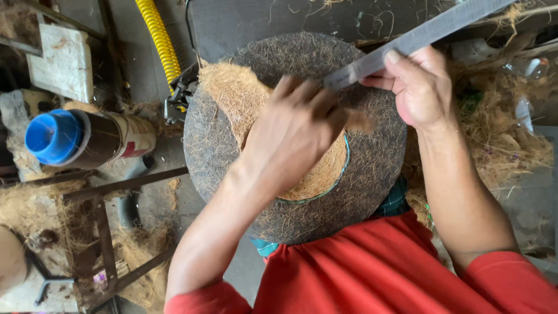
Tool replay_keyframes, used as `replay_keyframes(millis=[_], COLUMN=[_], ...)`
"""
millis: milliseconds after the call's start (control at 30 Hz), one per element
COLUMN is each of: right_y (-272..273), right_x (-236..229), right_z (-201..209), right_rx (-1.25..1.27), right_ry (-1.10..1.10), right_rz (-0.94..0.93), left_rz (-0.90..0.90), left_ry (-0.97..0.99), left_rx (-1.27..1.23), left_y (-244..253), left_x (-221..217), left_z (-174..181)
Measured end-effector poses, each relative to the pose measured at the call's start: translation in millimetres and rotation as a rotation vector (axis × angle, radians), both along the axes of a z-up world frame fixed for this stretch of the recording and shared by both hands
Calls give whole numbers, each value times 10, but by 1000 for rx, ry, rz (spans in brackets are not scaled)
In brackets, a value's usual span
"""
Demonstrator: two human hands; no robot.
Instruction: The person shapes a hat made of coconut fiber on a round wooden platform, using a ruler to measure, a green glass bottle to press and smooth the fiber, and a hairdryer to apply air.
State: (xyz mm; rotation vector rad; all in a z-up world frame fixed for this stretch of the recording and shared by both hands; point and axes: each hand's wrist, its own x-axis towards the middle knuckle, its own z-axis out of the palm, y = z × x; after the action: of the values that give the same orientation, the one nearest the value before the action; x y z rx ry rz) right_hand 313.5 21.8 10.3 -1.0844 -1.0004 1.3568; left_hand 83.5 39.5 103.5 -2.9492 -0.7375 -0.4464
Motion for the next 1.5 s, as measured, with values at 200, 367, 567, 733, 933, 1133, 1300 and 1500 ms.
replay_keyframes(millis=[200, 367, 567, 733, 933, 1133, 1300, 1500], right_y=[-139, -170, -180, -221, -246, -153, -193, -540], right_x=[-11, -65, -128, -84, 248, 254, 194, -266], right_z=[-34, 132, 220, 72, -205, -408, -431, 90], right_rx=[244, 353, 385, 373, 427, 258, 255, 350], right_ry=[-493, -670, -748, -490, -767, -420, -545, -954], right_rz=[11, 65, 98, 131, -60, 108, 108, -155], left_rz=[-36, -40, -35, -22, -7, -37, 11, -38], left_ry=[-77, -66, -86, -170, -224, -245, -71, -58], left_rx=[38, 47, 16, -17, -33, -51, -75, 126], left_y=[-305, -356, -358, -238, -29, 150, 197, 174], left_x=[-237, -291, -396, -439, -390, -271, -50, 219], left_z=[-17, -32, -69, -96, -150, -160, -131, -213])
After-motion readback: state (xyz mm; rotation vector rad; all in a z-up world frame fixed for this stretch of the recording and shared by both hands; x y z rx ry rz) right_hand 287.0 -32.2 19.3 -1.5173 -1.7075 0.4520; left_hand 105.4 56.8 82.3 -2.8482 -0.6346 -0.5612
